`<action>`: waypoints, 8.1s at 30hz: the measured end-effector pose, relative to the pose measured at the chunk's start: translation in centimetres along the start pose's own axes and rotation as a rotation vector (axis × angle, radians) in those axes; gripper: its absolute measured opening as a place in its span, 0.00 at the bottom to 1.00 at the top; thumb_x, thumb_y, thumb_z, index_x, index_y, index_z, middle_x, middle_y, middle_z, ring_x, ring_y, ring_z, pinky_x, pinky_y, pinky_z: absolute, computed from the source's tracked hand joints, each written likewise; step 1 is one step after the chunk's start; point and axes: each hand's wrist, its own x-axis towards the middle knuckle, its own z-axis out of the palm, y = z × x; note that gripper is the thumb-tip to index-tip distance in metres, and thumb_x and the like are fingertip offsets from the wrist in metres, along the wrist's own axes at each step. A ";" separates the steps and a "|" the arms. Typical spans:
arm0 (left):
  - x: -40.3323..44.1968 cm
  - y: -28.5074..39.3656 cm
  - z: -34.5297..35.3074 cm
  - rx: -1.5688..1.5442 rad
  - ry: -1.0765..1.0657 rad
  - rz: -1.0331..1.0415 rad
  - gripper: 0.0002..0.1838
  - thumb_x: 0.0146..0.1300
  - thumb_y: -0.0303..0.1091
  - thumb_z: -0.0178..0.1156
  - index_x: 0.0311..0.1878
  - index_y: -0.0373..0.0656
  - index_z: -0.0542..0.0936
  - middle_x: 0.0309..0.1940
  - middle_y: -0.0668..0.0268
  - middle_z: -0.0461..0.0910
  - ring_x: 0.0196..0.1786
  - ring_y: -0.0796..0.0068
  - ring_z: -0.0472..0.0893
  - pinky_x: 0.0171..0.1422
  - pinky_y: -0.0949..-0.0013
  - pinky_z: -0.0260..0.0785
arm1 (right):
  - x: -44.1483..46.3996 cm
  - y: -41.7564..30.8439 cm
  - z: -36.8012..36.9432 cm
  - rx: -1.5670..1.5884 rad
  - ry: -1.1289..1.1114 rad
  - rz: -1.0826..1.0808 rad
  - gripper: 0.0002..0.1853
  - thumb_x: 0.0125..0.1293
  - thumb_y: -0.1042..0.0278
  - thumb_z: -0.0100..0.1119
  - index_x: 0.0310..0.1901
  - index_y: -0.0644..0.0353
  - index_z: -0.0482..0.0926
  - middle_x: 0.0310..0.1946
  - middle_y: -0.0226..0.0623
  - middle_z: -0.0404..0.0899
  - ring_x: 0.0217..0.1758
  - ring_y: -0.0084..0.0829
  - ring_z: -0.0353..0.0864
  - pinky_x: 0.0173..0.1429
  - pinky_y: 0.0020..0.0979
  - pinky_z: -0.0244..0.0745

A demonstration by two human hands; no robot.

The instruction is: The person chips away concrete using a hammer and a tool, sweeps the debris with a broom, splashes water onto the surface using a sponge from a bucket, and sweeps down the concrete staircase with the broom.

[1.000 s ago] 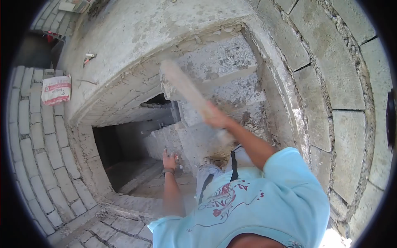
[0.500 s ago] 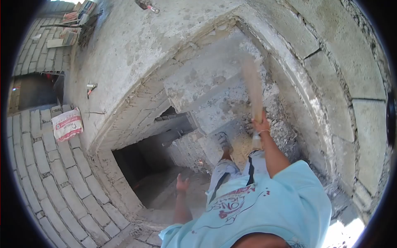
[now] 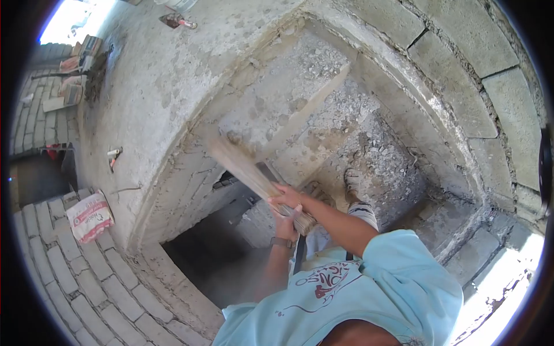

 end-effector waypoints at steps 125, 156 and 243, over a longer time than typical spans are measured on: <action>1.7 -11.4 15.6 -0.043 0.113 -0.533 0.43 0.55 0.26 0.58 0.66 0.52 0.41 0.56 0.57 0.60 0.53 0.62 0.69 0.52 0.59 0.68 | -5.6 15.2 -16.8 0.272 -0.046 0.070 0.40 0.53 0.43 0.58 0.61 0.61 0.60 0.57 0.41 0.67 0.60 0.25 0.63 0.62 0.23 0.55; 7.7 -13.4 17.6 0.097 -0.374 -0.528 0.32 0.65 0.53 0.43 0.66 0.46 0.50 0.58 0.61 0.60 0.58 0.70 0.67 0.55 0.66 0.66 | -11.4 6.8 -21.7 0.139 0.896 0.091 0.33 0.55 0.60 0.60 0.61 0.62 0.61 0.50 0.45 0.74 0.50 0.26 0.73 0.54 0.24 0.66; 15.7 -3.6 15.6 0.629 -0.780 -0.410 0.30 0.61 0.30 0.49 0.65 0.42 0.52 0.60 0.58 0.59 0.60 0.65 0.63 0.61 0.69 0.59 | -2.2 5.9 -16.5 0.951 1.272 -0.236 0.30 0.57 0.59 0.58 0.59 0.63 0.64 0.48 0.42 0.75 0.46 0.25 0.73 0.49 0.23 0.68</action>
